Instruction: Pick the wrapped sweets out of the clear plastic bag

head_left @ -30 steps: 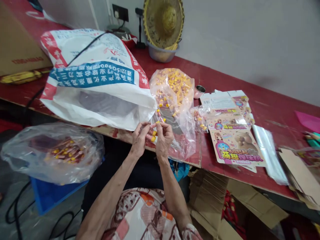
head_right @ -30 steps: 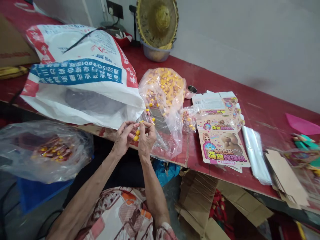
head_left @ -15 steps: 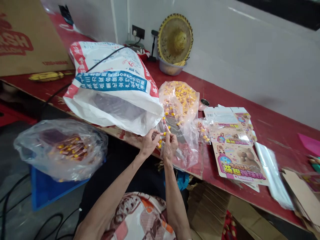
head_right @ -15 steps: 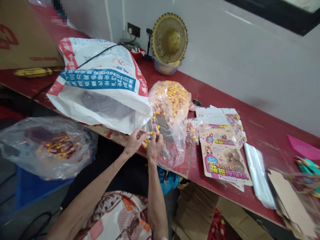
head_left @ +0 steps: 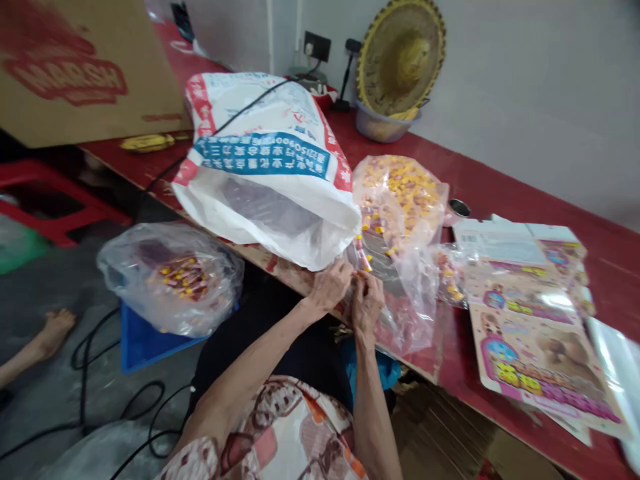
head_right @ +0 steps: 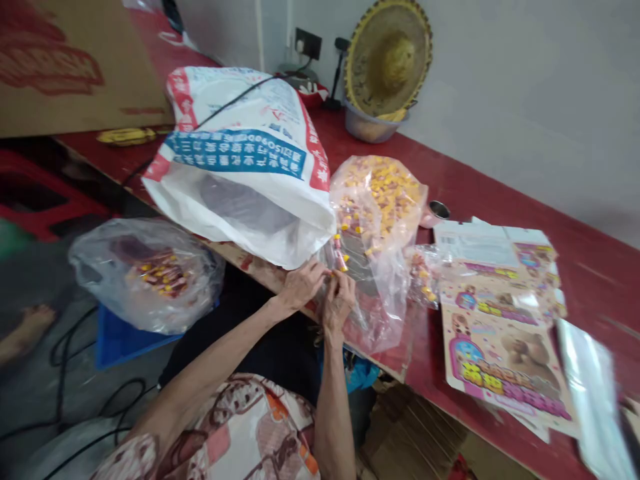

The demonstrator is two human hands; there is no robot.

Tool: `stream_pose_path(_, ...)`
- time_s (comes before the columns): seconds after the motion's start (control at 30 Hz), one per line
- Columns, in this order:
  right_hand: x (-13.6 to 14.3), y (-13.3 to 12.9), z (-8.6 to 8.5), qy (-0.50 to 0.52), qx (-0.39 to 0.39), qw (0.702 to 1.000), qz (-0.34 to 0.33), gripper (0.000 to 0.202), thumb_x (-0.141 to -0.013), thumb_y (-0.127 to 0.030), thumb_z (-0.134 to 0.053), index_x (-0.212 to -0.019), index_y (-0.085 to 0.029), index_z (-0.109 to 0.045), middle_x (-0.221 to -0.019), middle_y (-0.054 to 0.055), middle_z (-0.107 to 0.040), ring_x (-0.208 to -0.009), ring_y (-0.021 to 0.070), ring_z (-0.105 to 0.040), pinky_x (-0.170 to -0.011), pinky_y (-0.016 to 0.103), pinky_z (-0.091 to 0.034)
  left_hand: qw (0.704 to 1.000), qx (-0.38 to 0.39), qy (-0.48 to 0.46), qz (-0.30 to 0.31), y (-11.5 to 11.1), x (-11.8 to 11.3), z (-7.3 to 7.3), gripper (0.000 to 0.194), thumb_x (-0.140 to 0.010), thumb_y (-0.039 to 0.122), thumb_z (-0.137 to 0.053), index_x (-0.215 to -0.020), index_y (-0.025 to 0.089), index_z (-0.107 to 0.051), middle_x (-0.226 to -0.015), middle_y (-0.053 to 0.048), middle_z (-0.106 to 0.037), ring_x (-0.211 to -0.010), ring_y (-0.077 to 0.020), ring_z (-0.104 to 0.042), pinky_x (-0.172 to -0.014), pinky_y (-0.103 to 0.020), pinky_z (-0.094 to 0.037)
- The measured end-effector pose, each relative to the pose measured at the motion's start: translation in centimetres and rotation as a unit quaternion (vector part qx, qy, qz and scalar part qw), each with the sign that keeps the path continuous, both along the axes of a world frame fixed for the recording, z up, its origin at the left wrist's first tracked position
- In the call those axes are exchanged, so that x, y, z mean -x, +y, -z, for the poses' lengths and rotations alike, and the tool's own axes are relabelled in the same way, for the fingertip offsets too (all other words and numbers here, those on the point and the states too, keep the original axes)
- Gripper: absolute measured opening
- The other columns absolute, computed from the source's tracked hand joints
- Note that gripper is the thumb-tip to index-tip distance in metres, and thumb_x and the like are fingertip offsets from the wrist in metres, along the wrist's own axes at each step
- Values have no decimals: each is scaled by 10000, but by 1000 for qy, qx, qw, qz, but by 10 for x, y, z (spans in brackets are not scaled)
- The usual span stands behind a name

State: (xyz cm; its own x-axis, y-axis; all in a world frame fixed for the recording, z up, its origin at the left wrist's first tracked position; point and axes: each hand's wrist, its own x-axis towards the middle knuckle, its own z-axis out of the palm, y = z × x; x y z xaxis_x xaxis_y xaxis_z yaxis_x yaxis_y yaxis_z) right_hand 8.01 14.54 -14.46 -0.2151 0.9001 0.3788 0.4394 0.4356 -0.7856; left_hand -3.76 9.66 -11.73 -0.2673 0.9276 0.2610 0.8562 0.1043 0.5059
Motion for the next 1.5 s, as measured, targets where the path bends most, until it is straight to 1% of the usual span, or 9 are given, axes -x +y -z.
stream_pose_path(0.23, 4, -3, 3, -7, 10, 1000, 8, 500, -997, -607, -448, -1095, -197, -716, -1045, 118, -704, -884, 253, -629, -845, 406, -516, 996, -89, 16, -5, -4, -1, -7, 199, -1089, 199, -447, -1136, 199, -641, -1111, -90, -666, -1083, -216, -672, -863, -298, -555)
stream_pose_path(0.4, 3, -6, -5, 21, 45, 997, 54, 623, -931, -749, -496, -1098, -182, -694, -1029, 118, -723, -830, 248, -648, -787, 387, -513, 1000, -5, 2, 6, -7, 5, -6, 105, -1049, 223, -547, -1057, 199, -649, -1059, -78, -665, -930, -202, -693, -640, -264, -514)
stream_pose_path(0.6, 5, -13, -12, 13, 28, 998, 45, 617, -961, -745, -463, -1095, -186, -686, -1028, 121, -721, -806, 240, -630, -776, 383, -501, 996, -84, 1, -29, -19, 10, -11, 196, -1082, 202, -454, -1091, 198, -650, -1088, -79, -667, -1032, -198, -689, -771, -261, -550)
stream_pose_path(0.73, 8, -12, -5, -26, 31, 999, -11, 625, -943, -777, -437, -982, -203, -683, -942, 111, -706, -809, 257, -624, -810, 418, -508, 995, -31, -93, -31, -22, 20, 0, 74, -1001, 180, -592, -975, 212, -653, -1026, -43, -683, -883, -172, -699, -673, -251, -526)
stream_pose_path(0.87, 8, -10, -1, -25, 37, 999, -7, 569, -948, -720, -479, -1003, -200, -704, -951, 112, -712, -846, 267, -634, -826, 417, -508, 961, -151, -221, -73, -30, 38, 4, 58, -1016, 212, -573, -1048, 219, -622, -997, -16, -680, -850, -138, -688, -807, -256, -559)
stream_pose_path(1.03, 8, -11, -3, -9, 63, 998, -20, 554, -927, -699, -530, -1020, -183, -711, -955, 99, -709, -796, 241, -626, -804, 397, -509, 963, -133, -206, -111, -36, 49, 10, 96, -989, 188, -590, -1081, 207, -603, -1092, -41, -633, -850, -137, -671, -810, -264, -560)
stream_pose_path(1.13, 9, -12, -5, 18, 77, 997, 9, 580, -920, -726, -530, -1018, -185, -716, -935, 88, -712, -797, 233, -624, -783, 375, -501, 971, -78, -193, -118, -28, 48, 9, 126, -950, 161, -636, -1059, 218, -611, -1052, -24, -623, -830, -143, -662, -752, -255, -546)
stream_pose_path(1.37, 9, -13, -8, 163, 147, 969, 113, 596, -858, -742, -629, -1072, -188, -673, -831, 2, -648, -702, 180, -583, -709, 321, -472, 978, -128, -165, -21, 25, 23, -15, 311, -985, 180, -621, -1289, 238, -588, -1211, -58, -611, -955, -162, -683, -885, -289, -586)
stream_pose_path(1.5, 9, -15, -12, 159, 141, 969, 125, 602, -821, -755, -657, -1048, -197, -669, -765, -18, -615, -673, 185, -568, -695, 327, -468, 986, -67, -149, -32, 43, 24, -7, 360, -990, 182, -630, -1341, 189, -552, -1278, -117, -607, -1089, -225, -678, -897, -337, -612)
